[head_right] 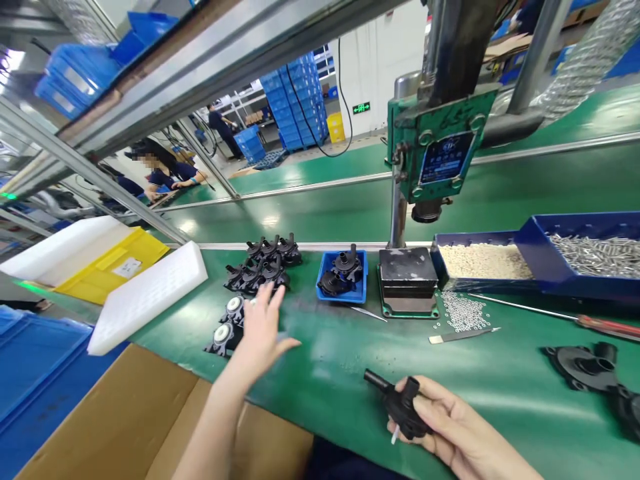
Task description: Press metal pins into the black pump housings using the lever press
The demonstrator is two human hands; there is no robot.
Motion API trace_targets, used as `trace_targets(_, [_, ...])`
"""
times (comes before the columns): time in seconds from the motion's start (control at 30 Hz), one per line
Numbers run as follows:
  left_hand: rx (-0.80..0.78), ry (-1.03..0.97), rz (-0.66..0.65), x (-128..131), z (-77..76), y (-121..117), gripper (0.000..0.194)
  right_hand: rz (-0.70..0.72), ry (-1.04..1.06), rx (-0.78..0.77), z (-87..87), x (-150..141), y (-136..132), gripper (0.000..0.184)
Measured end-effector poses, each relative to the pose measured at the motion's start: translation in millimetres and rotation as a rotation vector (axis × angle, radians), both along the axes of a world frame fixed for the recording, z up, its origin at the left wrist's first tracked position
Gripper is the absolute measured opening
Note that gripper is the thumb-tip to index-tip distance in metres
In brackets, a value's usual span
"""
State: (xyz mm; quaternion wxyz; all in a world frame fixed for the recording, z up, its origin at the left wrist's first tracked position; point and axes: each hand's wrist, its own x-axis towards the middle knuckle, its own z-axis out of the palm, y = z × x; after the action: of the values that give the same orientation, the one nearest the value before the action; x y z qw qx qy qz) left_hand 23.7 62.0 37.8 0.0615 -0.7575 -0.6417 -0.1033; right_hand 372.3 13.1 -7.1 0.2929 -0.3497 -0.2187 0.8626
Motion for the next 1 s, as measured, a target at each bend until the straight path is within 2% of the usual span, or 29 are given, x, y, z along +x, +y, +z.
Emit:
trace_targets(0.03, [-0.002, 0.112, 0.086, -21.2, -1.1, 5.9, 0.111, -0.027, 0.002, -0.003, -1.3, 4.5, 1.5, 0.027])
trace_targets(0.13, [-0.048, 0.220, 0.086, -67.0, -6.5, 15.1, 0.083, -0.119, -0.007, -0.016, -3.3, 16.7, 5.9, 0.025])
trace_targets(0.2, [-0.046, 0.200, 0.024, -79.2, -10.3, 14.1, 0.071, -0.180, -0.021, -0.008, -2.6, 23.0, 8.3, 0.023])
trace_targets(0.27, [-0.008, 0.140, -0.056, -77.7, -14.3, 9.8, 0.066, -0.236, -0.035, 0.020, -0.2, 28.2, 10.9, 0.024])
trace_targets(0.33, [0.043, 0.035, -0.137, -63.0, -18.4, 4.3, 0.067, -0.273, -0.056, 0.061, 3.6, 32.4, 14.5, 0.028])
trace_targets(0.4, [0.042, -0.092, -0.204, -34.0, -21.8, -1.2, 0.070, -0.302, -0.087, 0.116, 8.7, 35.2, 19.6, 0.032])
trace_targets(0.5, [-0.124, -0.292, -0.331, 32.6, -25.4, -7.3, 0.069, -0.349, -0.124, 0.212, 18.7, 35.3, 29.5, 0.032])
trace_targets(0.6, [-0.313, -0.513, -0.475, 104.9, -32.3, -7.4, 0.071, -0.379, -0.139, 0.288, 30.9, 32.0, 40.7, 0.025])
trace_targets(0.7, [-0.409, -0.764, -0.538, 153.6, -45.4, -2.9, 0.085, -0.381, -0.155, 0.355, 42.2, 28.9, 51.0, 0.025])
trace_targets(0.8, [-0.470, -0.921, -0.538, 170.3, -59.7, 0.2, 0.096, -0.360, -0.200, 0.413, 48.4, 26.3, 59.8, 0.029])
trace_targets(1.0, [-0.556, -1.047, -0.461, 167.9, -70.9, -2.9, 0.101, -0.247, -0.365, 0.535, 40.0, 16.6, 70.7, 0.031])
